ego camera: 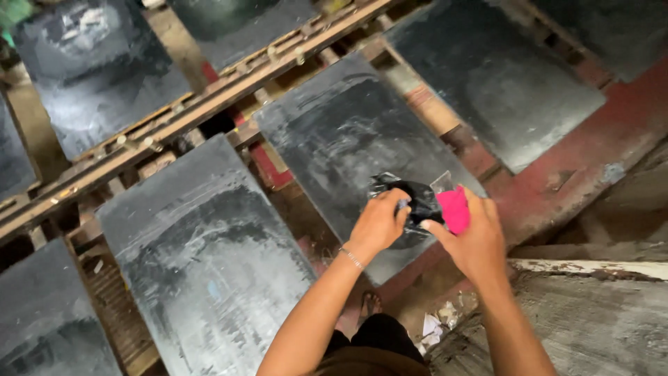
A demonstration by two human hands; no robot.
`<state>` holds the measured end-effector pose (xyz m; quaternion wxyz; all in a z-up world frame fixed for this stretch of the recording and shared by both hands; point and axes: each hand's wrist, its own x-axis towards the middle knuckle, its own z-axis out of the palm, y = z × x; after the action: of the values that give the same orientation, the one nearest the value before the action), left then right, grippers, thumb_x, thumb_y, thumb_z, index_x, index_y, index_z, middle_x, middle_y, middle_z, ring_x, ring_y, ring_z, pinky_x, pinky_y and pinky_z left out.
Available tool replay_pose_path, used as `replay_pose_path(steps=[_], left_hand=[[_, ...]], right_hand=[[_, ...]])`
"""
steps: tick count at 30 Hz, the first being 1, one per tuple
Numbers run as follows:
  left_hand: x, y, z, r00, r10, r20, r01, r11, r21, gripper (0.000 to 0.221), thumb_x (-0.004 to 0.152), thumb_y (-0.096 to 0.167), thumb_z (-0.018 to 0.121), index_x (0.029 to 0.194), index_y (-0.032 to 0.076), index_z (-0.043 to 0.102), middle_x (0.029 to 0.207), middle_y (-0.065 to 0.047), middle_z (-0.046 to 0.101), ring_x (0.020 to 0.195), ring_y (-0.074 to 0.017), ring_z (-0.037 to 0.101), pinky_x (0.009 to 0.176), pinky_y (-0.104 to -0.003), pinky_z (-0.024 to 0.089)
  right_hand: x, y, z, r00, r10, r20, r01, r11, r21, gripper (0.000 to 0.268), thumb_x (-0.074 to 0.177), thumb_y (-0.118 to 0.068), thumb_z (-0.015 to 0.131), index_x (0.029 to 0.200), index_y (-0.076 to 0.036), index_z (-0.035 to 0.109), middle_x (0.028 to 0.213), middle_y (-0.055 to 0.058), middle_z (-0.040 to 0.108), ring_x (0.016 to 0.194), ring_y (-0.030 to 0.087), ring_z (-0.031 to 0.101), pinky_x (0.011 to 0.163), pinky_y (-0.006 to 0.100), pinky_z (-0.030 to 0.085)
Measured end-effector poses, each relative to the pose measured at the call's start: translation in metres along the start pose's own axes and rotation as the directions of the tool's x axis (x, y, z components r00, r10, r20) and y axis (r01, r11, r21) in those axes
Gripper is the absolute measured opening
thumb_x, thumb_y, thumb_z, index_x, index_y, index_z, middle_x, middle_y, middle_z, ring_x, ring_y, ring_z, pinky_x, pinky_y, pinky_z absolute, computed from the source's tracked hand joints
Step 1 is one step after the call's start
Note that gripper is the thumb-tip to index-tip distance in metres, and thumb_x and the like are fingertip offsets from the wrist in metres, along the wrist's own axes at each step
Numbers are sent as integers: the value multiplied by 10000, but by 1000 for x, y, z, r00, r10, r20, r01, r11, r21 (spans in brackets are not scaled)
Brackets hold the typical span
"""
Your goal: Scraping and cleaning residue from screen printing boards using a hand scraper and a cloth.
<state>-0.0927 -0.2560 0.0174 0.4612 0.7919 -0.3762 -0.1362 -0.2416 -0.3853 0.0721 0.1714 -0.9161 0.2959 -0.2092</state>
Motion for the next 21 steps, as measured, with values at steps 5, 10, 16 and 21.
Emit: replay_pose_path(steps=[5, 10, 16, 21], left_hand=[[35, 2, 46, 915, -190, 355, 92, 957, 276, 348, 924, 189, 633, 1268, 131, 651, 1273, -228, 651, 1101, -461, 698, 908, -542, 604], [39, 17, 40, 894, -168, 416, -64, 870, 489, 430, 838, 72, 632, 1247, 171, 723, 1122, -149, 742, 1038, -411, 738, 880, -513, 616], [27, 12, 32, 922, -161, 353, -111, 763, 637, 220, 853, 180, 706, 1048, 205, 806, 934, -121, 778, 875, -372, 773, 759, -483, 637], [6, 39, 5, 966, -95, 241, -120, 662, 740, 388, 938, 440, 548, 937, 166, 823, 889, -59, 780, 932, -291, 726, 873, -454, 480]], right_hand=[[17, 57, 48, 862, 390, 323, -490, 804, 337, 241, 735, -377, 875, 871, -252, 722, 580, -11, 649, 614, 174, 665, 579, 315, 504], [15, 54, 30, 823, 447, 351, -556, 507, 659, 158, 772, -188, 834, 876, -97, 757, 631, 131, 653, 493, 205, 590, 462, 319, 475], [14, 56, 14, 851, 373, 369, -510, 420, 751, 265, 830, -103, 829, 1061, -16, 733, 862, 181, 746, 652, 159, 602, 529, 301, 523], [14, 65, 17, 835, 358, 418, -547, 453, 704, 354, 837, -171, 831, 1176, -140, 733, 990, 15, 732, 777, 97, 640, 582, 265, 535]])
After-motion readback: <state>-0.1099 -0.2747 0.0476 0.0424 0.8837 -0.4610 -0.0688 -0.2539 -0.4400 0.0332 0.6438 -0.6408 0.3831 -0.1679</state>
